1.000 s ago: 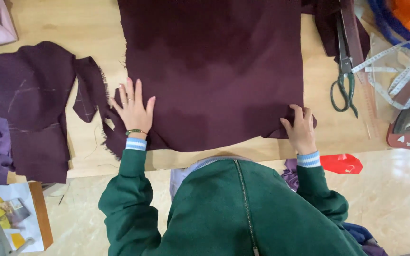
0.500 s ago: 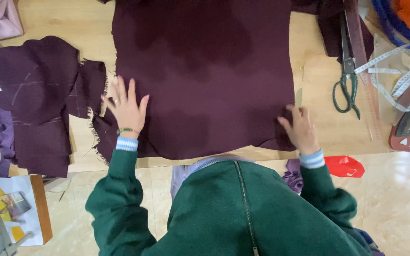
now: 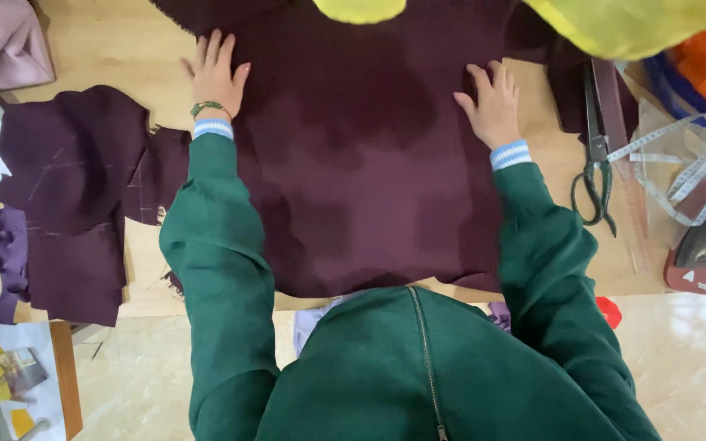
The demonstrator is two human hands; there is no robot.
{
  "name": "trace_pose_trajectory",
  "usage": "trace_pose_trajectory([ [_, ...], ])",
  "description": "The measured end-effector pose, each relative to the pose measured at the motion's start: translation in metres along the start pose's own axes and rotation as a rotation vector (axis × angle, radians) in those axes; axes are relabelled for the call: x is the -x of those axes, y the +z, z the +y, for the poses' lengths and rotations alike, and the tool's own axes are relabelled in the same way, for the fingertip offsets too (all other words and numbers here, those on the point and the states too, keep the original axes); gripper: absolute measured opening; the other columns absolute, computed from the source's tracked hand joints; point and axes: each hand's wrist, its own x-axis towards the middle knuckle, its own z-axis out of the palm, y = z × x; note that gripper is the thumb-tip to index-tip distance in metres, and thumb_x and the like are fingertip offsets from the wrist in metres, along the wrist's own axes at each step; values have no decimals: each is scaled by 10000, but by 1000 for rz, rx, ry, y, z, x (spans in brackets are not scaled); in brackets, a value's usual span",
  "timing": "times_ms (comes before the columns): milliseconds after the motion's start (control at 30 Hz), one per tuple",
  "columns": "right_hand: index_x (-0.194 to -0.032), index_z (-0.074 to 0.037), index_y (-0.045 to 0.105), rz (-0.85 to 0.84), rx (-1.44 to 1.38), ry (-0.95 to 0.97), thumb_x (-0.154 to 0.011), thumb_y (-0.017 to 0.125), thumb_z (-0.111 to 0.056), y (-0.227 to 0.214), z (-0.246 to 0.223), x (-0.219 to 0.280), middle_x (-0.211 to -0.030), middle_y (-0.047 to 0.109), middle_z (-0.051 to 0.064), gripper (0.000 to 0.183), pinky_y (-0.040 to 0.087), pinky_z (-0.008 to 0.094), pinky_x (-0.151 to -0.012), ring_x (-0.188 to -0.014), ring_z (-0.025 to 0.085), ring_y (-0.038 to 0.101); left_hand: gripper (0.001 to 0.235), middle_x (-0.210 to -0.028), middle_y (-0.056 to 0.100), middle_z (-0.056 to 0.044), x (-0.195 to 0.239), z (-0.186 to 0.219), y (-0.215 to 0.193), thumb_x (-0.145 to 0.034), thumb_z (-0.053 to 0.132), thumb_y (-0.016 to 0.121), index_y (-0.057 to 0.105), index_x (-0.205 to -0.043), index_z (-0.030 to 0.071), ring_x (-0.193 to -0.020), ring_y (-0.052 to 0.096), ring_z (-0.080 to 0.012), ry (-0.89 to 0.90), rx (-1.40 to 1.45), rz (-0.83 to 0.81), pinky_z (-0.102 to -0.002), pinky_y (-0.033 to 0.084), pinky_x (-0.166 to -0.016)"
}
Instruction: Cutting out pattern pieces from a dark purple fabric using large fabric shears on a cutting table.
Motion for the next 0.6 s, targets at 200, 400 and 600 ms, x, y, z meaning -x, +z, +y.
trace_pose_trajectory([
  [200,-1411,-143,575,60,91,17,-1037,705,-338,19,8,-27,-1334,493,234,441,430,572,-836,-1124,442,481,604,-1681,201,-55,12,-14,-2,-1124,510,467,350,-1628,199,-1534,170,-379,-145,-26,-21,-797,102,-1129],
  [400,-1483,-120,507,3,-94,103,-1083,667,-332,2,4,-6,-1432,369,234,479,382,604,-969,-1232,453,421,568,-1693,138,-80,48,-15,-23,-1165,434,466,265,-1643,201,-1539,111,-409,-286,0,-89,-776,119,-1153],
  [600,-1523,-116,474,-10,-112,85,-1098,546,-458,-42,-1,113,-1414,431,283,550,369,601,-988,-1235,468,445,706,-1683,214,-223,202,61,-69,-1062,507,460,355,-1630,101,-1522,168,-504,-84,-98,-69,-787,22,-1115],
])
